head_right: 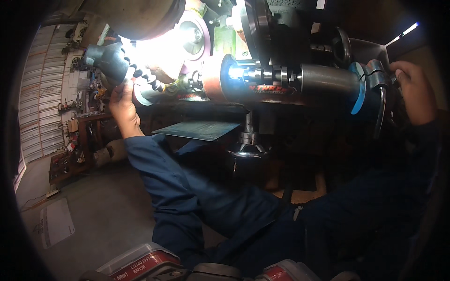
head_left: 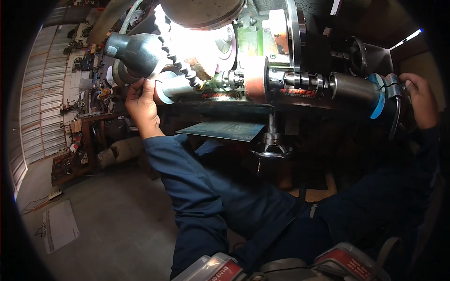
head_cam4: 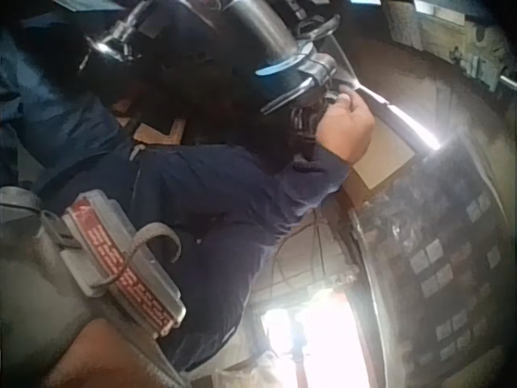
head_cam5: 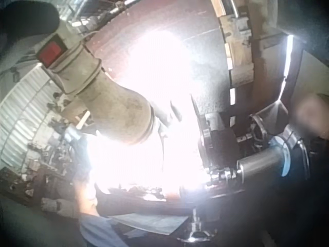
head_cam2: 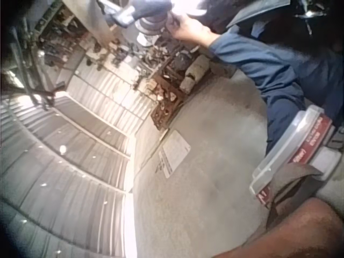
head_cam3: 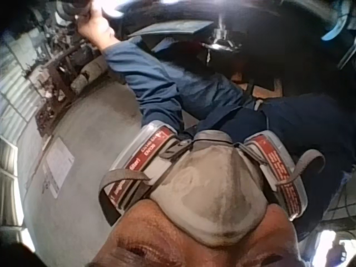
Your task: The person holds a metal tool against a rotating grinding wheel of a sharpening machine, periodically removing it to measure the dimensions with a digital caliper and wiping the surface with a white cloth.
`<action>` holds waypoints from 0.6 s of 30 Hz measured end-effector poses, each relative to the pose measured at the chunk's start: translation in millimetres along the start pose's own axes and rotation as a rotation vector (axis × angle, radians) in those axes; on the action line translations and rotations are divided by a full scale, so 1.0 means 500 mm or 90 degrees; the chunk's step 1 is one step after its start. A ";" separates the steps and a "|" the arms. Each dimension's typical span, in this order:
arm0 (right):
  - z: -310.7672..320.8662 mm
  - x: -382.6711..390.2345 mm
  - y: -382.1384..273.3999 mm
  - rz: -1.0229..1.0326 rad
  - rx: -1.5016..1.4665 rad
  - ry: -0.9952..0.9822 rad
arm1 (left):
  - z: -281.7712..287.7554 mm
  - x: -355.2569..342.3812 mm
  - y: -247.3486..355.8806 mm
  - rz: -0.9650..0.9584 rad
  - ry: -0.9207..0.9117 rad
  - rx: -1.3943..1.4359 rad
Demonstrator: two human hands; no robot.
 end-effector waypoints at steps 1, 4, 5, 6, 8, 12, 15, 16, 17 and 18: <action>-0.012 -0.006 0.015 -0.042 -0.063 -0.023 | 0.002 -0.001 -0.001 0.001 -0.001 0.001; -0.024 -0.035 0.018 -0.002 -0.052 -0.108 | -0.008 -0.001 -0.008 0.001 -0.005 0.011; -0.027 -0.044 0.020 0.011 -0.048 -0.135 | -0.014 0.000 -0.012 0.009 -0.011 0.016; -0.052 -0.050 0.047 -0.064 -0.044 -0.200 | -0.012 0.001 -0.012 0.013 -0.011 0.016; -0.074 -0.049 0.066 -0.138 -0.041 -0.268 | -0.009 0.000 -0.013 0.008 -0.013 0.017; -0.092 -0.061 0.081 -0.141 -0.035 -0.302 | -0.007 0.003 0.006 -0.018 -0.018 0.016; -0.109 -0.064 0.060 -0.077 -0.021 -0.310 | 0.005 0.006 0.019 -0.013 -0.006 0.002; -0.103 -0.074 0.054 -0.020 0.006 -0.303 | 0.004 0.008 0.012 -0.008 -0.007 0.009; -0.099 -0.084 0.047 0.038 0.033 -0.295 | 0.005 0.010 0.006 -0.005 -0.005 0.016; -0.117 -0.076 0.054 0.296 0.075 -0.382 | -0.020 0.013 -0.006 0.000 -0.016 0.029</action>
Point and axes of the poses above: each hand's wrist, its own x-axis away from the middle knuckle, its own z-axis out of the back of the hand, y = z × x, the point moved 10 cm from there along -x, towards the middle knuckle, and after that the axes turned 12 degrees about y, right-handed, at the moved point
